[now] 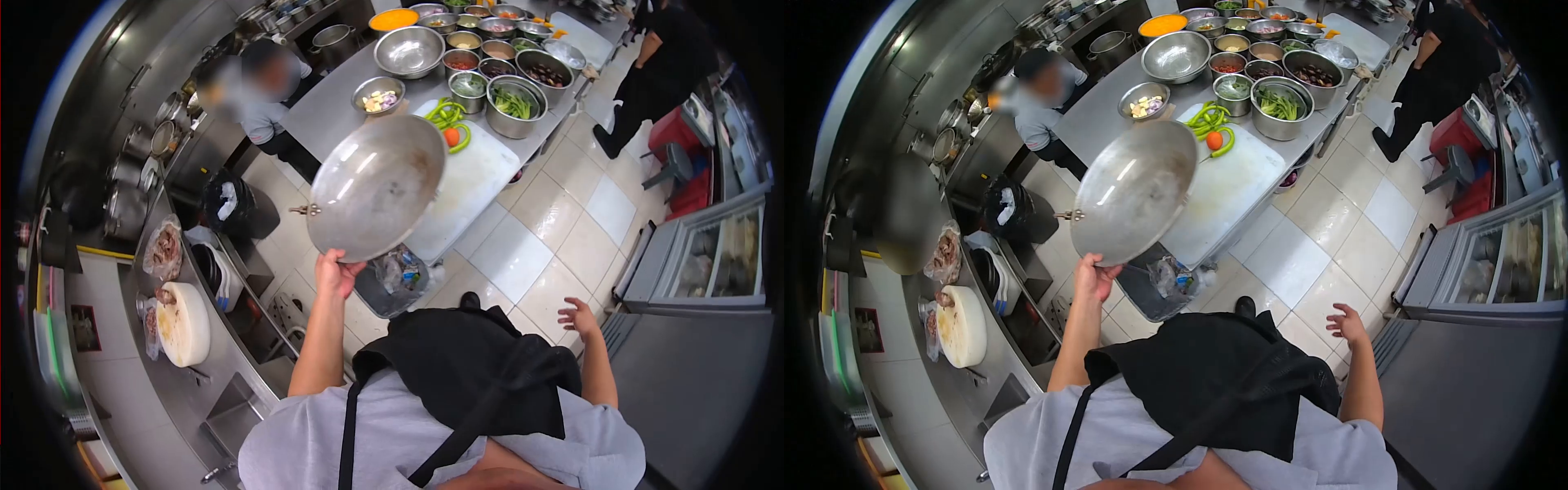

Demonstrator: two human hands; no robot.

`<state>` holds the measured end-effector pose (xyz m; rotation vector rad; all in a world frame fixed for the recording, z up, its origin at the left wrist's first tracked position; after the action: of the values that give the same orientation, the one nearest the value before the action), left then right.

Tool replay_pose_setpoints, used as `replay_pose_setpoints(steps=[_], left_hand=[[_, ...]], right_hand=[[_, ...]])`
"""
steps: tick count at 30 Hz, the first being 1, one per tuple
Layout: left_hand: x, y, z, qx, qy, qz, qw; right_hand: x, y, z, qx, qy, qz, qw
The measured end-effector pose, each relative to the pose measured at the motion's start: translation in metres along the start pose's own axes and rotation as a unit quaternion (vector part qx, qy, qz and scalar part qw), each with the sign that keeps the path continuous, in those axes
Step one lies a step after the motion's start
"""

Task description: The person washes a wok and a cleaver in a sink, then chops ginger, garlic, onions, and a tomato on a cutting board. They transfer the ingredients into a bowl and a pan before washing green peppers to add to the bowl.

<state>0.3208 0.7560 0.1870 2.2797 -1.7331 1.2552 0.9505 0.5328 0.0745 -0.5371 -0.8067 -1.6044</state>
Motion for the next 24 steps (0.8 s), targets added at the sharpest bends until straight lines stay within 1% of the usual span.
replay_pose_setpoints(steps=[3,4,6,7,9,12,14,15,16,17,18,19,20,21,22,23,24], left_hand=[[-0.014,-0.001,-0.023,0.007,-0.081,-0.037,0.996],[-0.017,-0.013,-0.025,0.008,-0.080,-0.039,0.996],[-0.017,-0.027,-0.053,0.038,-0.201,-0.076,0.976],[-0.034,-0.028,-0.055,0.040,-0.199,-0.077,0.976],[-0.070,-0.012,-0.067,0.091,-0.229,-0.092,0.965],[-0.104,-0.001,-0.085,0.114,-0.235,-0.113,0.959],[-0.126,0.014,-0.097,0.130,-0.231,-0.112,0.958],[-0.143,0.025,-0.099,0.133,-0.211,-0.104,0.963],[-0.151,0.028,-0.101,0.135,-0.190,-0.096,0.968],[-0.159,0.033,-0.101,0.131,-0.173,-0.116,0.969],[-0.159,0.028,-0.103,0.131,-0.170,-0.113,0.970],[-0.153,0.023,-0.108,0.094,-0.191,-0.142,0.967],[-0.147,0.022,-0.113,0.056,-0.213,-0.170,0.960],[-0.149,0.025,-0.113,0.059,-0.212,-0.167,0.961],[-0.155,0.026,-0.111,0.059,-0.202,-0.145,0.967],[-0.161,0.026,-0.110,0.059,-0.193,-0.122,0.972],[-0.161,0.027,-0.111,0.060,-0.191,-0.119,0.972]], right_hand=[[0.006,0.021,-0.028,-0.030,-0.046,-0.009,0.998],[0.005,0.024,-0.029,-0.028,-0.048,-0.008,0.998],[0.008,0.026,-0.032,-0.021,-0.057,-0.001,0.998],[0.010,0.025,-0.027,-0.019,-0.056,0.001,0.998],[0.008,0.024,-0.014,-0.001,-0.044,0.004,0.999],[0.001,0.017,0.002,0.035,-0.029,0.013,0.999],[-0.002,0.011,0.026,0.078,0.011,0.006,0.997],[-0.004,0.006,0.034,0.079,0.008,0.003,0.997],[-0.006,-0.005,0.049,0.101,0.027,0.017,0.994],[-0.008,-0.016,0.064,0.123,0.046,0.032,0.991],[-0.010,-0.028,0.080,0.144,0.066,0.045,0.986],[-0.010,-0.037,0.095,0.144,0.065,0.040,0.987],[-0.010,-0.052,0.122,0.192,0.111,0.053,0.974],[-0.010,-0.069,0.148,0.240,0.157,0.066,0.956],[-0.013,-0.080,0.166,0.241,0.157,0.062,0.956],[-0.014,-0.096,0.188,0.249,0.187,0.070,0.948],[-0.014,-0.112,0.207,0.256,0.216,0.079,0.939]])
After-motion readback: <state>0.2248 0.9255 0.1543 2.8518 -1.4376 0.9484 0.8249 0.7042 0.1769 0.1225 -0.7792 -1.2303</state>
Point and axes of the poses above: each hand's wrist, its own x-axis away from the middle knuckle, its own y-axis out of the back of the hand, z = x × y, the point moved 10 cm from there along -x, towards the middle knuckle, and after that the axes turned 4 degrees about y, right-handed, at the moved point
